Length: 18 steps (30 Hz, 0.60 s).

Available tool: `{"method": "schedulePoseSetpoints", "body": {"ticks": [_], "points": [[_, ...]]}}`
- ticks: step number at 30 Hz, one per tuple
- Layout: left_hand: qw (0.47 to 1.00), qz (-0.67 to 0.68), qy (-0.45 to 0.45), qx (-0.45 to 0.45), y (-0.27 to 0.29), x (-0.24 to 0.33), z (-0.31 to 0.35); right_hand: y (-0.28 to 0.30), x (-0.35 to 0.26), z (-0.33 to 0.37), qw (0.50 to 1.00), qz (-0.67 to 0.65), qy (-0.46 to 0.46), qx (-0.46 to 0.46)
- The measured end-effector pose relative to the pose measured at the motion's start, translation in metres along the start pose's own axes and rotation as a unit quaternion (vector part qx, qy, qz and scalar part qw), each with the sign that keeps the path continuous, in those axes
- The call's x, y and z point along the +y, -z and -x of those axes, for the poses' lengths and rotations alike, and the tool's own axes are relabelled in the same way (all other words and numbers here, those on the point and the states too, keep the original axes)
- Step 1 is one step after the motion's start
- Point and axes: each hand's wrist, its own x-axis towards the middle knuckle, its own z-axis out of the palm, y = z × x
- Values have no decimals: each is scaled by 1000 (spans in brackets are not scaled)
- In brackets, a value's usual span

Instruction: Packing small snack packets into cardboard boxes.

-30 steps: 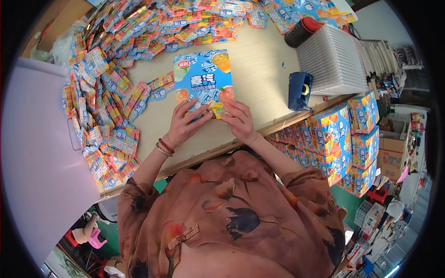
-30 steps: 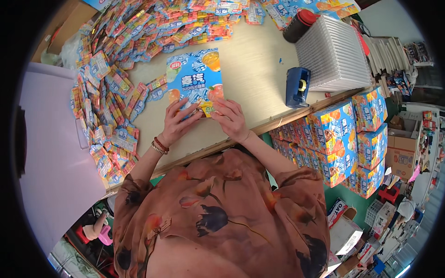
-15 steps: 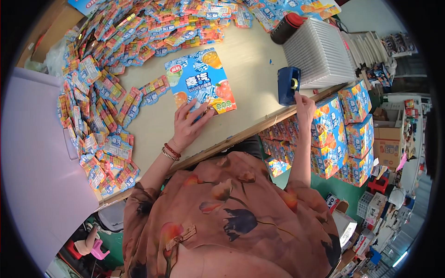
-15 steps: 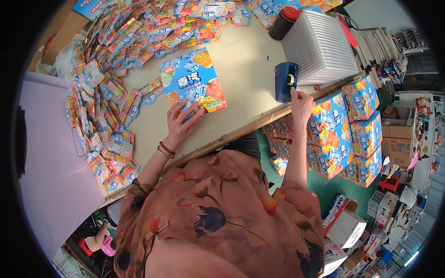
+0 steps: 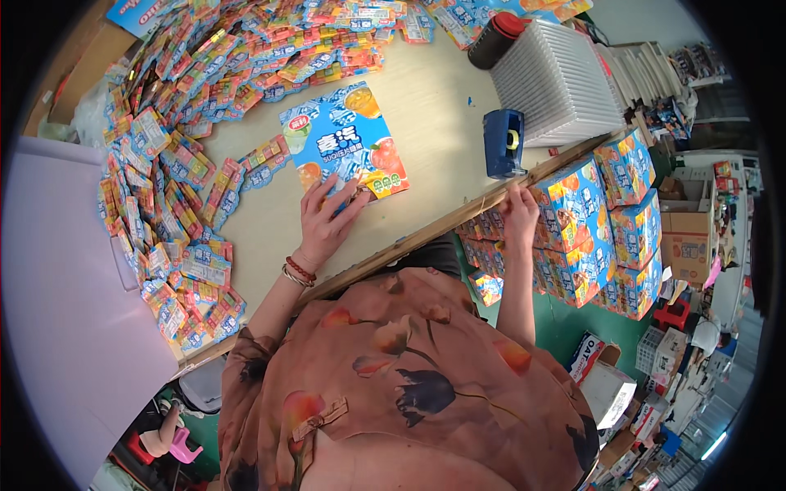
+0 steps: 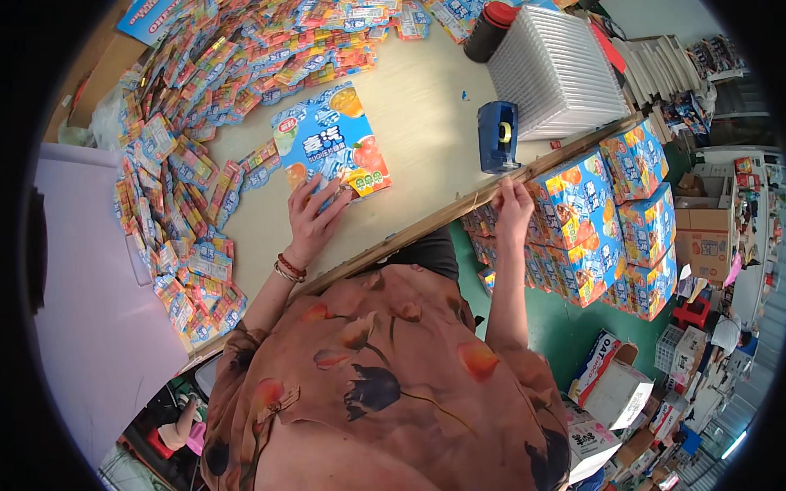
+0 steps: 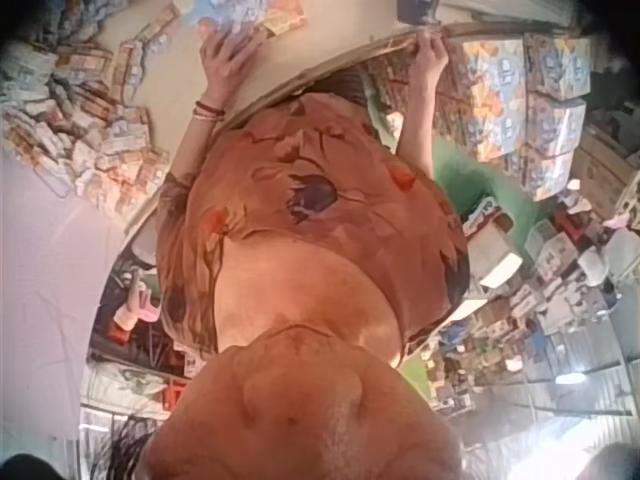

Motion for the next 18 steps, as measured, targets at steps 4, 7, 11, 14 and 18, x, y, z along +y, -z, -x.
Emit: {"method": "schedulePoseSetpoints", "body": {"ticks": [4,7,11,14,18], "points": [[1000,10,12,1,-3,3,1,-15,10,-8,997,-76,-1,26],[1000,15,16,11,-8,12,1,-18,4,-1,991,-115,-68,17],[998,22,40,33,-15,19,-2,-19,11,16,981,-125,-147,5],[998,26,51,29,-19,17,-2,-38,-3,41,996,-53,-66,-21],[998,33,47,33,-16,16,-2,-98,-35,86,955,39,-141,-259]]}}
